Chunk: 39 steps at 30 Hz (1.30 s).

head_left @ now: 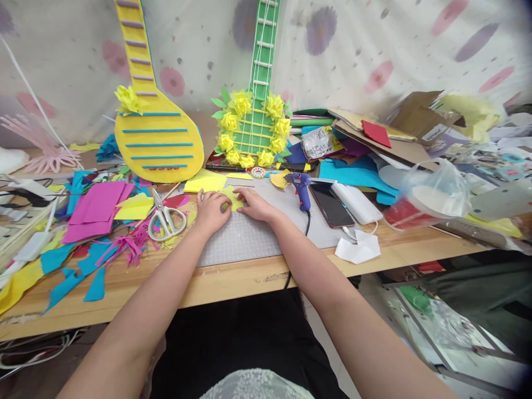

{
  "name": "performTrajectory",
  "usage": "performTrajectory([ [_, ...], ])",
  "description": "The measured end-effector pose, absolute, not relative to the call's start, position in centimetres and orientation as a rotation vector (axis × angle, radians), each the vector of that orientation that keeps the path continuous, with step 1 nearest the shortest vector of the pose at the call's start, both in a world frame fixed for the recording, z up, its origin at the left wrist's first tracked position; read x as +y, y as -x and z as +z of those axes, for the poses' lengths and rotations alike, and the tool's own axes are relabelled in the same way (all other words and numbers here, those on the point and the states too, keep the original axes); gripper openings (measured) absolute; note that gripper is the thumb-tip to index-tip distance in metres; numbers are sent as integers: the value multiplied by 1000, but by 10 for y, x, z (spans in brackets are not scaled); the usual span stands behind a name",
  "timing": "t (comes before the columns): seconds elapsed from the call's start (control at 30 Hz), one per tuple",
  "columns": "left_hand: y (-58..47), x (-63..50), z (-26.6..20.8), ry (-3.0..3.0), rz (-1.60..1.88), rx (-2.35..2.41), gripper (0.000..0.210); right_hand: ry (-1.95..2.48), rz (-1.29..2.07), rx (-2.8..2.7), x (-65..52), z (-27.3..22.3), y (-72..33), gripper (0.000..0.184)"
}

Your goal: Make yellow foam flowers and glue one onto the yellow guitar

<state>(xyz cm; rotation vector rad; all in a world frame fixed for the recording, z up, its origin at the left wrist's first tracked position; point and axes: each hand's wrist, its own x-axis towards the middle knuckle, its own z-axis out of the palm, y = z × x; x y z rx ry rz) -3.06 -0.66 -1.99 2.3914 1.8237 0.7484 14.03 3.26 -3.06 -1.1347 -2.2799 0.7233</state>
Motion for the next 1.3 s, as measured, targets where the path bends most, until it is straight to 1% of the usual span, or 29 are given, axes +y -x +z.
performTrajectory([
  [0.17,31,-6,-22,-2396,756,1816,14,1122,669,-2405,33,-30,-141,54],
  [0.37,32,-6,-23,-2416,754,1806,15,1166,637,-2505,35,-27,-138,59],
  [0.57,32,-7,-19,-2427,778,1771,16,1143,685,-2388,33,-28,-140,62],
  [0.6,32,-7,-19,-2415,794,1763,17,1127,712,-2321,32,-30,-141,61],
  [0.73,37,-6,-19,-2365,884,1747,25,1083,896,-1932,33,-35,-148,46],
  [0.8,42,-5,-19,-2390,885,1727,34,1090,955,-1821,32,-36,-149,44],
  [0.87,47,-4,-20,-2430,843,1717,40,1105,954,-1828,30,-36,-149,44],
  [0.97,51,-3,-20,-2461,768,1750,38,1093,816,-1985,22,-33,-146,46],
  [1.1,49,-4,-19,-2526,742,1768,26,1016,459,-2250,10,-27,-142,55],
  [1.2,43,-7,-18,-2558,742,1778,23,1030,324,-2318,8,-23,-139,49],
  [1.3,39,-9,-17,-2549,780,1746,26,1120,286,-2300,11,-23,-139,49],
])
